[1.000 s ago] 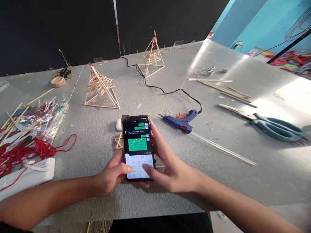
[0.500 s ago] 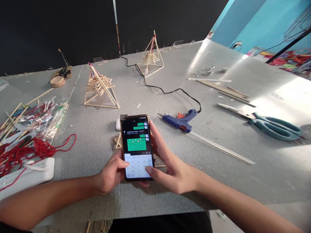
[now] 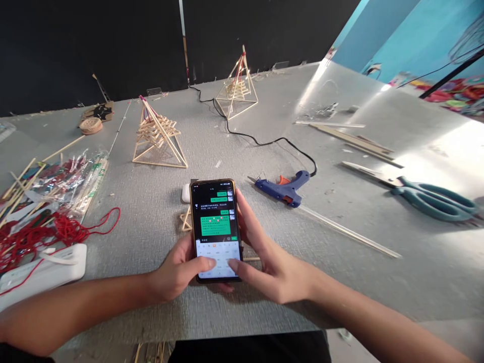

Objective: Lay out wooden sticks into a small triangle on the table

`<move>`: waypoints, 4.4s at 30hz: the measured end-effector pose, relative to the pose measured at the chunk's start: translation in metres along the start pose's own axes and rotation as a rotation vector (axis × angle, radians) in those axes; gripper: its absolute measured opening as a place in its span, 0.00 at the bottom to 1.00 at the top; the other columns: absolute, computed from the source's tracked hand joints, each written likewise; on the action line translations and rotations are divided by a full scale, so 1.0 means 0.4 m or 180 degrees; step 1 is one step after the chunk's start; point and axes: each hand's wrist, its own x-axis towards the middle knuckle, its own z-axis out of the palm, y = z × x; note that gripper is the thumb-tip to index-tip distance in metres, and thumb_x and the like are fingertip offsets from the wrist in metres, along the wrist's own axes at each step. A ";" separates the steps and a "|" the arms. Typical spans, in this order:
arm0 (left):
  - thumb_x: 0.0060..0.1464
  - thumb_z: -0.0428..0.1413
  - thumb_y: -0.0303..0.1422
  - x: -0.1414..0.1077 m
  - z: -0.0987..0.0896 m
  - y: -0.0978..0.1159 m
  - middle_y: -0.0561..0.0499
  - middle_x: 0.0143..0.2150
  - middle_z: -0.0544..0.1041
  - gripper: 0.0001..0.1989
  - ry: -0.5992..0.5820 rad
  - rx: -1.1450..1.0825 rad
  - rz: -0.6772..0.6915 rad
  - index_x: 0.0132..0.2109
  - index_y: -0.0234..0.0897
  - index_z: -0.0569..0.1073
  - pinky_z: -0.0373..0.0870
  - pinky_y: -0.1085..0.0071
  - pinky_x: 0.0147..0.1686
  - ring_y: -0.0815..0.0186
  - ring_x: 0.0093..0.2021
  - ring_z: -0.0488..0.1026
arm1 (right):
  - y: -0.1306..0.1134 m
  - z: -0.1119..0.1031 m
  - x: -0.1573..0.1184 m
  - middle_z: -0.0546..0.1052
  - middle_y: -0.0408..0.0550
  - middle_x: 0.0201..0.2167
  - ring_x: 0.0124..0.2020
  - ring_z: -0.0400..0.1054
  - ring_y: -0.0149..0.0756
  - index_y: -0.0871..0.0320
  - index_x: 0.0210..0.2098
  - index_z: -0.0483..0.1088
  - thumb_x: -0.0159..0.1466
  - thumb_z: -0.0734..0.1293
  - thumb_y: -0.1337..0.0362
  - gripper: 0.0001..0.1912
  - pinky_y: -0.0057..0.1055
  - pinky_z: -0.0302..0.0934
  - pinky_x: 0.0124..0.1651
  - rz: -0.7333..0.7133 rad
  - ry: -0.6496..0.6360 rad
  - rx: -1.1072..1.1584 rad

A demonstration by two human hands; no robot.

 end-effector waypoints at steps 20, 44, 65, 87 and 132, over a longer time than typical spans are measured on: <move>0.63 0.58 0.41 0.009 -0.007 -0.001 0.42 0.52 0.81 0.22 -0.0033 -0.0205 -0.0029 0.61 0.39 0.69 0.85 0.54 0.38 0.55 0.44 0.82 | 0.001 0.005 0.006 0.53 0.54 0.80 0.74 0.63 0.50 0.37 0.80 0.28 0.76 0.60 0.65 0.45 0.58 0.64 0.72 0.0013 0.0299 0.0388; 0.61 0.58 0.38 -0.001 -0.021 -0.013 0.43 0.60 0.79 0.26 -0.0123 -0.0257 0.0011 0.65 0.45 0.69 0.80 0.53 0.50 0.53 0.53 0.79 | 0.006 0.000 0.004 0.48 0.61 0.82 0.79 0.53 0.60 0.44 0.78 0.15 0.68 0.72 0.64 0.64 0.61 0.65 0.72 -0.0076 0.0049 -0.0169; 0.51 0.61 0.42 0.012 0.012 0.013 0.48 0.49 0.83 0.23 0.0419 -0.0070 0.0004 0.54 0.41 0.78 0.73 0.60 0.50 0.54 0.50 0.78 | 0.003 -0.003 0.004 0.47 0.67 0.81 0.75 0.62 0.57 0.48 0.73 0.03 0.64 0.76 0.64 0.75 0.54 0.69 0.68 0.0014 -0.0345 -0.0058; 0.56 0.61 0.43 0.012 0.011 0.006 0.45 0.53 0.82 0.23 0.0462 -0.0119 0.0004 0.56 0.38 0.76 0.72 0.58 0.52 0.53 0.51 0.77 | -0.002 -0.002 0.006 0.35 0.63 0.83 0.75 0.61 0.63 0.44 0.73 0.04 0.63 0.77 0.65 0.75 0.54 0.75 0.63 0.0102 -0.0307 0.0070; 0.60 0.57 0.47 0.011 0.022 0.019 0.43 0.51 0.81 0.30 0.0239 0.0004 0.0052 0.65 0.38 0.72 0.69 0.55 0.57 0.50 0.55 0.75 | -0.001 -0.004 0.004 0.50 0.67 0.81 0.74 0.63 0.57 0.47 0.72 0.03 0.64 0.76 0.65 0.75 0.53 0.72 0.66 0.0067 -0.0386 0.0061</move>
